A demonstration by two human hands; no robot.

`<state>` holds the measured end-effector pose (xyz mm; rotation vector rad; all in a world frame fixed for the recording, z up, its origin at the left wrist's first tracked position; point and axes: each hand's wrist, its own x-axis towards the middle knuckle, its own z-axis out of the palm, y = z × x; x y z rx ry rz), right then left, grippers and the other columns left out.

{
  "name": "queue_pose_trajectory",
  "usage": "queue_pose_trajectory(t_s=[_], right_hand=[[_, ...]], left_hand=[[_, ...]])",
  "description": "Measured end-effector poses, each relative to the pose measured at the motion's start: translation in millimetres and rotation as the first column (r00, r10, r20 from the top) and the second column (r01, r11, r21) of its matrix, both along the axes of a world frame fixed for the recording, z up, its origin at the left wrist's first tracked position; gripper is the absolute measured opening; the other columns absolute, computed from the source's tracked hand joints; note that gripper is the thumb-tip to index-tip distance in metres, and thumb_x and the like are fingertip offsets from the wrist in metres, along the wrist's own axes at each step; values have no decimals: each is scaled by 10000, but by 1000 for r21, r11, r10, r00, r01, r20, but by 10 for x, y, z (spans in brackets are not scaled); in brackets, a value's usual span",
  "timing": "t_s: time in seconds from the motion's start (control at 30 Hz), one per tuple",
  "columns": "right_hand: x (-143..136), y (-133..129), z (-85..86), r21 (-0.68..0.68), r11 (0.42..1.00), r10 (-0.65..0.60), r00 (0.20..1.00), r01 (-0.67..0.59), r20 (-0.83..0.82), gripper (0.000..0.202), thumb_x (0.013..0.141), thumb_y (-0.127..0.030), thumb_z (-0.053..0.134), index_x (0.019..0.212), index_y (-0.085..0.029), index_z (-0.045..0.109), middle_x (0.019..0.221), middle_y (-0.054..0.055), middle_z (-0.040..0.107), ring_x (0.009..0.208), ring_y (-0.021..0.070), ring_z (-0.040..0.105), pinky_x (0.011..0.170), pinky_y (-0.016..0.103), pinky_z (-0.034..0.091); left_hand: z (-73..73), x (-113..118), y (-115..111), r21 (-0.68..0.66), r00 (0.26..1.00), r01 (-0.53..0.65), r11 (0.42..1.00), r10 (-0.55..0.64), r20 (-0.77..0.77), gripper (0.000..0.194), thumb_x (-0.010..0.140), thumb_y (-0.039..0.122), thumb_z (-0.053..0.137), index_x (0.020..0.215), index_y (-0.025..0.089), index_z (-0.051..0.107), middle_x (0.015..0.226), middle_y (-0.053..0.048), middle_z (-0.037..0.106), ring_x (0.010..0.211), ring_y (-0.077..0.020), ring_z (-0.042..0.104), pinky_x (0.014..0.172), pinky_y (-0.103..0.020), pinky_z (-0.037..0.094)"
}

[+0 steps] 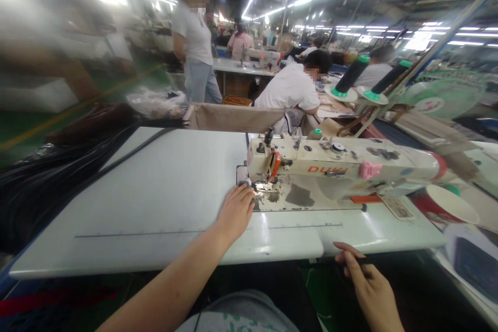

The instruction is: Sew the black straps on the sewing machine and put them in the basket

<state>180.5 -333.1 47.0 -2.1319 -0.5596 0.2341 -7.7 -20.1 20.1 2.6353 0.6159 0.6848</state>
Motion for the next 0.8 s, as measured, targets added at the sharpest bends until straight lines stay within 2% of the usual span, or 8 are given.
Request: queue_pose_trajectory(t_s=[0.1,0.2,0.33,0.47,0.57,0.63,0.8], right_hand=[[-118,104,74,14,984,178,984,-178,22,583,833,-700,640,1085,-200,802,993,95,797,829,221,735,790,282,608],[-210,165,81,41,960,275,959,-278,67,499,906,-606,625,1170,-212,780,1049,98,792,912,224,750,870,300,612],[-299,212,51,55,931,348,925,-360,155,382,933,-562,637,1018,-236,816,985,93,796,888,227,755,849,299,624],[-421,300,70,43,901,422,896,-431,140,399,933,-584,629,928,-235,822,957,102,789,944,257,754,884,317,620],[-557,378,65,17,910,411,907,-414,91,449,914,-620,625,994,-224,821,946,104,785,895,255,748,853,322,623],[-662,436,47,-13,896,444,895,-443,40,485,921,-606,611,1131,-210,796,917,92,777,830,232,734,821,316,620],[-902,701,37,-76,820,564,823,-567,-61,535,1006,-515,466,1342,-164,690,837,80,751,754,220,701,779,319,589]], left_hand=[[-1,-2,-2,-2,1000,-4,1000,4,-10,246,1010,209,527,1221,210,655,1411,-79,650,1423,-260,508,1251,-519,353],[5,-4,-8,-5,1000,-11,1000,11,-18,261,1018,215,512,1240,210,650,1429,-85,638,1431,-261,500,1255,-526,344],[10,-11,-24,-22,1000,-10,1000,10,-19,266,1017,202,507,1243,206,646,1429,-78,637,1430,-262,500,1257,-536,342],[-58,-16,28,-94,996,11,996,-2,91,218,987,171,533,1146,213,676,1350,-69,678,1391,-249,533,1243,-513,373],[-124,26,192,-198,986,-1,980,34,166,218,927,132,573,1095,212,688,1300,-77,688,1321,-238,584,1188,-461,451],[-142,100,357,-251,990,-35,967,68,126,260,894,123,593,1121,202,692,1305,-94,677,1302,-246,592,1171,-458,466],[-78,408,794,-270,998,-52,962,62,29,317,886,140,594,1184,155,701,1377,-127,640,1385,-275,512,1233,-476,370]])
